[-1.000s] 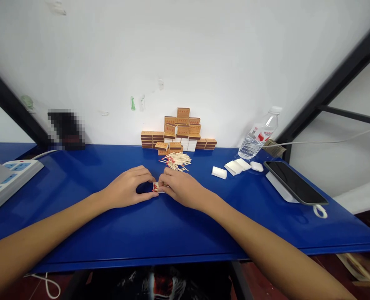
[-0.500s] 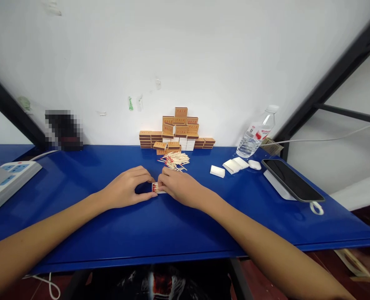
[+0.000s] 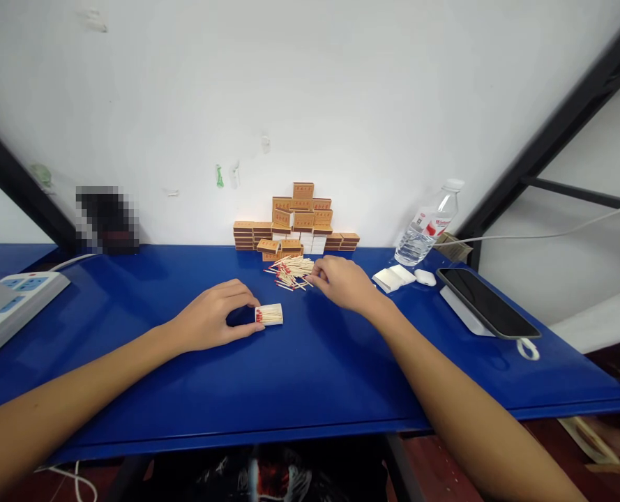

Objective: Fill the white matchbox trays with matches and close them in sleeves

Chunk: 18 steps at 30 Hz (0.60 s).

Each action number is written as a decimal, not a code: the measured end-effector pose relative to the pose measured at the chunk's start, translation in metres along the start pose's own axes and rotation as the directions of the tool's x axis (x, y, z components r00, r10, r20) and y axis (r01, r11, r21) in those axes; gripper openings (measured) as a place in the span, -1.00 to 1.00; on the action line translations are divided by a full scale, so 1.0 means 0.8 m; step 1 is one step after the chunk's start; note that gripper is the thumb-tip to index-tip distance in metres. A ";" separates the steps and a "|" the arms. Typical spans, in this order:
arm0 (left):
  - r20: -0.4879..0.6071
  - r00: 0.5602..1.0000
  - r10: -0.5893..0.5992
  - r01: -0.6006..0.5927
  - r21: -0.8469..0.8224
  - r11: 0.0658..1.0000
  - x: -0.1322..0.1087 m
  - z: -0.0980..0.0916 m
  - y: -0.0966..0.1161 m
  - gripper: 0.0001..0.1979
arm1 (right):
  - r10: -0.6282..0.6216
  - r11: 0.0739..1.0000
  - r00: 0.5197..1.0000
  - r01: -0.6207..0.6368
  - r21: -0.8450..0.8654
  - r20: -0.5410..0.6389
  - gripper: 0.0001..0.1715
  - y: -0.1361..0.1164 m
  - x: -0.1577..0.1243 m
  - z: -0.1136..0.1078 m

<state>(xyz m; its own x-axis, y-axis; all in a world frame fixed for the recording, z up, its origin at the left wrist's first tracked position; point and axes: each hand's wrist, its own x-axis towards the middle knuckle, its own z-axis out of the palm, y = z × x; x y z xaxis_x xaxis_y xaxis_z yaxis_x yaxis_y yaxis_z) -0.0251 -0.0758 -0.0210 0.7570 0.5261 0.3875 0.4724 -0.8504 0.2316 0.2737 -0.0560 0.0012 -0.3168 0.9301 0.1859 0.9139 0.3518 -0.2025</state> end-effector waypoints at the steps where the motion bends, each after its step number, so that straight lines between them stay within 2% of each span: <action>1: -0.004 1.000 0.000 0.000 0.000 1.000 0.000 0.000 0.000 -0.72 | -0.011 1.000 1.000 0.010 0.006 0.024 -0.83 0.005 0.001 0.003; 3: -0.004 1.000 0.002 -0.002 0.003 1.000 0.000 0.000 0.000 -0.72 | -0.042 0.999 0.998 0.041 0.028 0.036 -0.85 0.008 0.003 0.011; 7: 0.014 1.000 -0.003 0.002 0.012 1.000 0.000 0.001 -0.001 -0.72 | -0.076 0.995 0.997 0.077 0.060 -0.008 -0.74 0.003 0.007 0.030; 11: 0.017 1.000 -0.008 0.008 0.012 1.000 -0.001 0.002 -0.001 -0.70 | -0.169 0.973 0.985 0.161 0.163 0.037 -0.85 0.002 0.013 0.039; 18: 0.021 1.000 -0.011 0.011 0.010 1.000 0.000 0.001 -0.002 -0.72 | -0.143 0.977 0.979 0.116 0.182 0.143 -0.81 0.005 0.008 0.033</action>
<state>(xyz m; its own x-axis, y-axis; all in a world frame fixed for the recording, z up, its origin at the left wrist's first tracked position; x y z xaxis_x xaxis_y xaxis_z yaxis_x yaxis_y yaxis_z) -0.0257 -0.0748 -0.0222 0.7610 0.5354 0.3663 0.4852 -0.8446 0.2264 0.2684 -0.0459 -0.0238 -0.4772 0.8757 0.0736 0.8096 0.4707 -0.3508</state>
